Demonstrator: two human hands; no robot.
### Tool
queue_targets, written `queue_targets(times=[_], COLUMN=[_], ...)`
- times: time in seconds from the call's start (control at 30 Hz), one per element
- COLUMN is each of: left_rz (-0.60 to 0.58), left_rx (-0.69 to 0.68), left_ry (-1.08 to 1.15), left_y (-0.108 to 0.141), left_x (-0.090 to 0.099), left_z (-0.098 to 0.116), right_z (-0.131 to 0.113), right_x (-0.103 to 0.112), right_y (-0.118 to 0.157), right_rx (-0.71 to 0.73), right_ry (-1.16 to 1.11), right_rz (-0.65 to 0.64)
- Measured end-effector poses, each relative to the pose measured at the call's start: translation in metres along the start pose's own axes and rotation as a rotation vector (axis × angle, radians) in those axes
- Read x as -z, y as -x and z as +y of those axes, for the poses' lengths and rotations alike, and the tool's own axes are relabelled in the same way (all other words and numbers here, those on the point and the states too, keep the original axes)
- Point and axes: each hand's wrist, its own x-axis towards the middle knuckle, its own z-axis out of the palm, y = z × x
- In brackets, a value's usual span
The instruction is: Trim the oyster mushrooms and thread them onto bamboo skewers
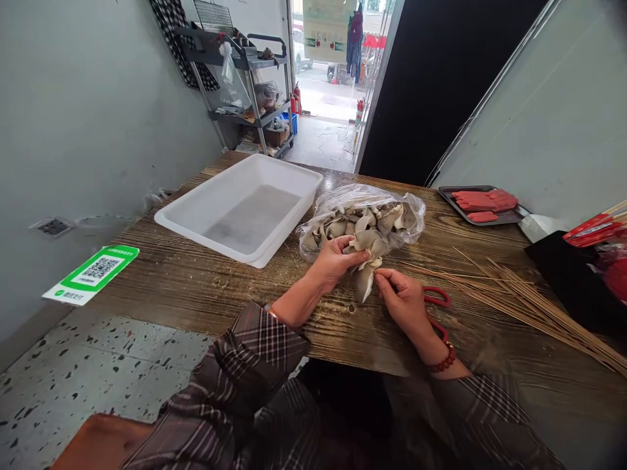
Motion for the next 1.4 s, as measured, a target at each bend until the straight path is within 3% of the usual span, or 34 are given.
queue_targets(times=[0.3, 0.63, 0.8, 1.4], left_rz=[-0.013, -0.06, 0.001, -0.015], left_rx=[0.01, -0.041, -0.058, -0.095], left_ry=[0.009, 0.039, 0.065, -0.078], left_y=[0.002, -0.002, -0.003, -0.007], left_x=[-0.004, 0.008, 0.01, 0.012], left_z=[-0.005, 0.009, 0.012, -0.004], right_z=[0.001, 0.006, 0.006, 0.006], right_x=[0.001, -0.002, -0.003, -0.004], right_y=[0.002, 0.001, 0.0, -0.001], right_rx=[0.004, -0.015, -0.006, 0.025], right_ry=[-0.007, -0.082, -0.081, -0.039], right_rz=[-0.024, -0.024, -0.022, 0.021])
